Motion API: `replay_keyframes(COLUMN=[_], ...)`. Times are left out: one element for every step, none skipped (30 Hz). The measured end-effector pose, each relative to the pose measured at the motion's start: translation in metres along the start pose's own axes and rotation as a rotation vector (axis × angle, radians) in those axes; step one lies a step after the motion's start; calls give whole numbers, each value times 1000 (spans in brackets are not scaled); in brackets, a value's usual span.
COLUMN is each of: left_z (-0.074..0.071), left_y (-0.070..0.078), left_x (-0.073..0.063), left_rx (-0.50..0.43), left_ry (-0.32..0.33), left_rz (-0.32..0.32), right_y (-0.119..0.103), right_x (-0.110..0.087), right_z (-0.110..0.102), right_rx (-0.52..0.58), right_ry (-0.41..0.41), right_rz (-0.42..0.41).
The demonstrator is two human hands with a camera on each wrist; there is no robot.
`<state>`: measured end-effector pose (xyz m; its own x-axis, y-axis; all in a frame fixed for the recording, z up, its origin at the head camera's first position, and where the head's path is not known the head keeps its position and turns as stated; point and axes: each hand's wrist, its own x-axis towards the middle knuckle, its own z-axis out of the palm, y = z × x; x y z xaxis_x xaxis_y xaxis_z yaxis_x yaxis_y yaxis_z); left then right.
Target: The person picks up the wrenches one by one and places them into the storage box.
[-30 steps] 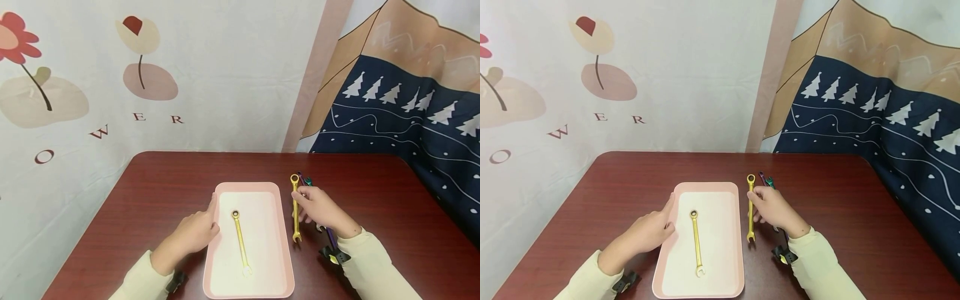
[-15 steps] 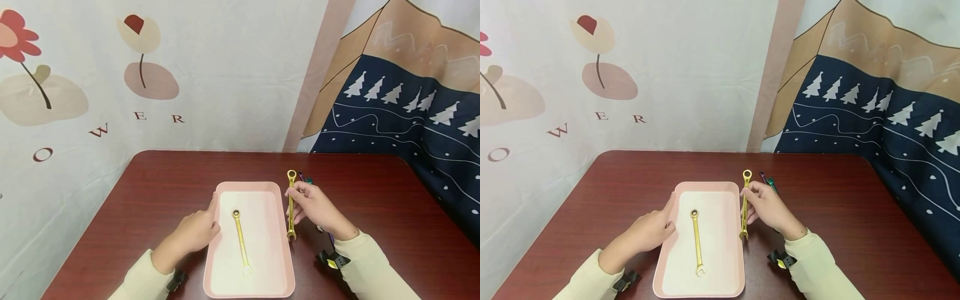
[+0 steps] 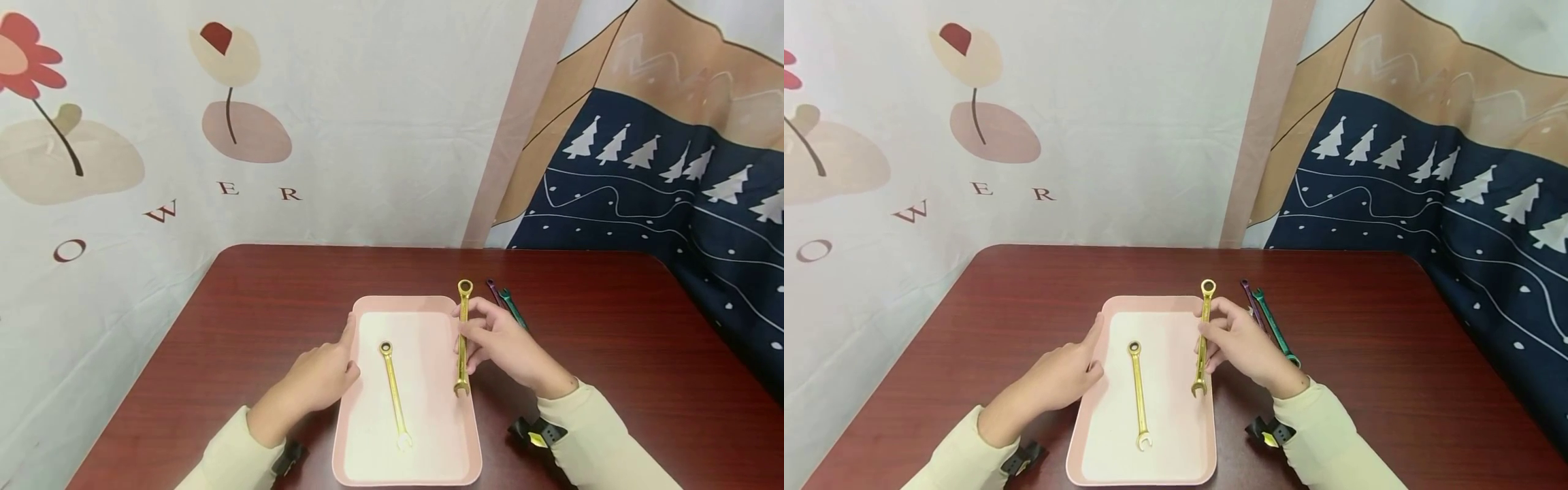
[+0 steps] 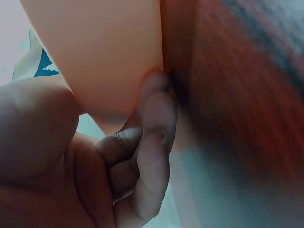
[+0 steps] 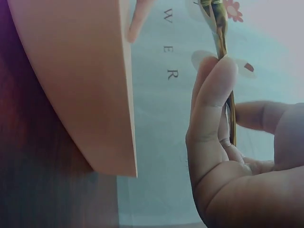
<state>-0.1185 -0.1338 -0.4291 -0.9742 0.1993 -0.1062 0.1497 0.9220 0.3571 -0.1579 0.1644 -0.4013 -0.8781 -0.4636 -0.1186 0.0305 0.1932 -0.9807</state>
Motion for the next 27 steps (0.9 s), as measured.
replay_keyframes(left_z=[0,0,0,0,0,0,0,0,0,0,0,0,0,0,-1,-1,-1,-1,-1,-1,-1,-1,-1,-1,-1,-2,-2], left_y=[0,0,0,0,0,-1,-1,-1,-1,-1,-1,-1,-1,-1,-1,0,0,0,0,0,0,0,0,1,1,1,1], left_x=[0,0,0,0,0,0,0,0,0,0,0,0,0,0,-1,-1,-1,-1,-1,-1,-1,-1,-1,-1,-1,-1,-1], left_rx=[0,0,-1,-2,-1,-2,-3,-4,-4,-1,-1,-2,-3,-3,-3,-3,-8,-9,-10,-10,-11,-11,-12,-13,-13,-14,-15], left_ry=[1,2,3,4,3,2,2,1,0,-2,-3,-4,-4,-5,-5,-5,-3,-1,0,0,2,4,4,2,1,0,0], left_rz=[3,5,7,8,8,8,8,7,7,7,6,6,6,5,4,4,6,7,7,7,9,9,9,9,9,9,9], right_y=[1,1,2,2,2,3,3,4,4,5,6,6,7,7,8,8,9,9,10,10,11,12,12,13,13,14,15], right_x=[0,0,1,1,1,1,1,1,1,1,1,0,0,0,0,1,1,1,1,1,1,1,1,0,0,0,0], right_z=[1,3,4,6,8,10,12,14,16,18,20,22,25,27,29,31,33,35,37,39,40,42,43,45,46,47,49], right_rx=[-4,-4,-7,-8,-15,-20,-20,-19,-21,-21,-19,-15,-7,4,18,32,42,53,58,55,49,43,38,38,35,38,40], right_ry=[-9,-17,-23,-29,-32,-35,-39,-44,-49,-57,-63,-65,-66,-67,-63,-59,-53,-48,-44,-40,-38,-38,-42,-47,-53,-58,-61], right_rz=[-6,-11,-13,-16,-18,-19,-16,-17,-20,-24,-28,-31,-32,-39,-42,-44,-49,-55,-57,-60,-64,-67,-70,-74,-80,-88,-100])
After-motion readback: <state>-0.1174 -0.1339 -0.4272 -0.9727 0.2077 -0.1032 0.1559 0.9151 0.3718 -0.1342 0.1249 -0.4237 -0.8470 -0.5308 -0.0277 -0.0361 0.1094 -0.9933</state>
